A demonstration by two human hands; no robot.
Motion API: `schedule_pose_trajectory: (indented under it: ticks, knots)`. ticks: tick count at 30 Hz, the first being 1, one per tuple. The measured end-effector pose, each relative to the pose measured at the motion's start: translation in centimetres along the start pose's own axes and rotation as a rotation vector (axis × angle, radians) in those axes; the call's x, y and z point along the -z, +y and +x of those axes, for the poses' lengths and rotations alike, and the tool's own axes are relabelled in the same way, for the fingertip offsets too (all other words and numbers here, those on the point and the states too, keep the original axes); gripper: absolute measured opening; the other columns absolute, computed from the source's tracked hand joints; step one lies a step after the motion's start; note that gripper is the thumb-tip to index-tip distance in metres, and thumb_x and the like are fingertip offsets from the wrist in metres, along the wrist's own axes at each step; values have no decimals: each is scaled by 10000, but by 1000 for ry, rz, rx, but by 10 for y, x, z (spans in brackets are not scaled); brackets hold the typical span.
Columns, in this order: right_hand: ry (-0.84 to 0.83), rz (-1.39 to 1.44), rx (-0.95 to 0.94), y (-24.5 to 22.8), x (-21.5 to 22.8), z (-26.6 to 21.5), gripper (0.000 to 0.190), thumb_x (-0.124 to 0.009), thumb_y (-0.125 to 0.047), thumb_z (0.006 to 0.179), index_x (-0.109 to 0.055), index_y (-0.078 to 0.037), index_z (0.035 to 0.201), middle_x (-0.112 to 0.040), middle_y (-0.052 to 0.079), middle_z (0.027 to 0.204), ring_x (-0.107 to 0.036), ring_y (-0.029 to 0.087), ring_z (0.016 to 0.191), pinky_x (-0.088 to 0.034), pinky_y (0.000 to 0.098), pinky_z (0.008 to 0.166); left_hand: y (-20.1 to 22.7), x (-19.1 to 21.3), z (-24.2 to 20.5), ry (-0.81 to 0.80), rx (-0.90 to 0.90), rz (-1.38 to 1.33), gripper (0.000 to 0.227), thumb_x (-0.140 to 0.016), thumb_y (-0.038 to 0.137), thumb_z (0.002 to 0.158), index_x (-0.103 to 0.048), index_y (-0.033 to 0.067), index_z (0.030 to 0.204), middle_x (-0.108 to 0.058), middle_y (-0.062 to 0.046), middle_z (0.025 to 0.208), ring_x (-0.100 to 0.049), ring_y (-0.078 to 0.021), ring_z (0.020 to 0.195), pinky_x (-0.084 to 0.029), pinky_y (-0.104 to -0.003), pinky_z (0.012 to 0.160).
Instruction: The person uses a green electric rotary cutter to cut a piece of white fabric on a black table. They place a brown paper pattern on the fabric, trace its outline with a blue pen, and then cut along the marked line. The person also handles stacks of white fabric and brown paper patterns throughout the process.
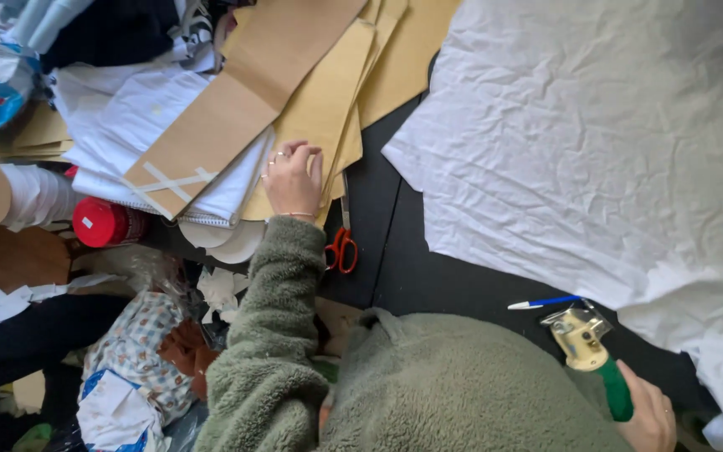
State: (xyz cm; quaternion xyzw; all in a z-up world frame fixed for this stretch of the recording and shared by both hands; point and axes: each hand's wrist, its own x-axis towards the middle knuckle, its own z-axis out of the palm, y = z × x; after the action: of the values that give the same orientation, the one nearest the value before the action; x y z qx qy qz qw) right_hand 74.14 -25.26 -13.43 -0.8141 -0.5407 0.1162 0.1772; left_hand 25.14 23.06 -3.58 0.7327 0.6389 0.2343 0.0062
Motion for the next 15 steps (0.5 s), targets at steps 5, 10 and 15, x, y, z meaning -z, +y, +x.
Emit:
schedule_pose_trajectory:
  ticks: [5,10,15]
  knots:
    - [-172,72,126,-91,46,67,705,-793,-148,715,-618,-162,1397,-665,94,1199,-629,313,1057,-492,403,939,-53,-26,48,-200,-63,445,351,-827,363,751,-746,159,1025,-450,-142,1575,-329,-316,1478,-72,-762,1080]
    - [-325,164,215,-111,60,93,705,-786,-183,677,-623,-148,1362,-652,77,1214,-601,299,1080,-475,414,947,-67,-30,56,-148,-281,500,513,-769,340,849,-694,42,1259,-426,-102,1624,-365,-269,1488,-36,-776,1097]
    - [-420,349,267,-120,44,120,700,-819,-193,693,-603,-137,1357,-652,83,1228,-590,284,1079,-467,407,945,10,33,75,142,-283,396,393,-654,45,987,-696,77,1377,-592,-27,1541,-635,-212,1309,-385,-563,1191]
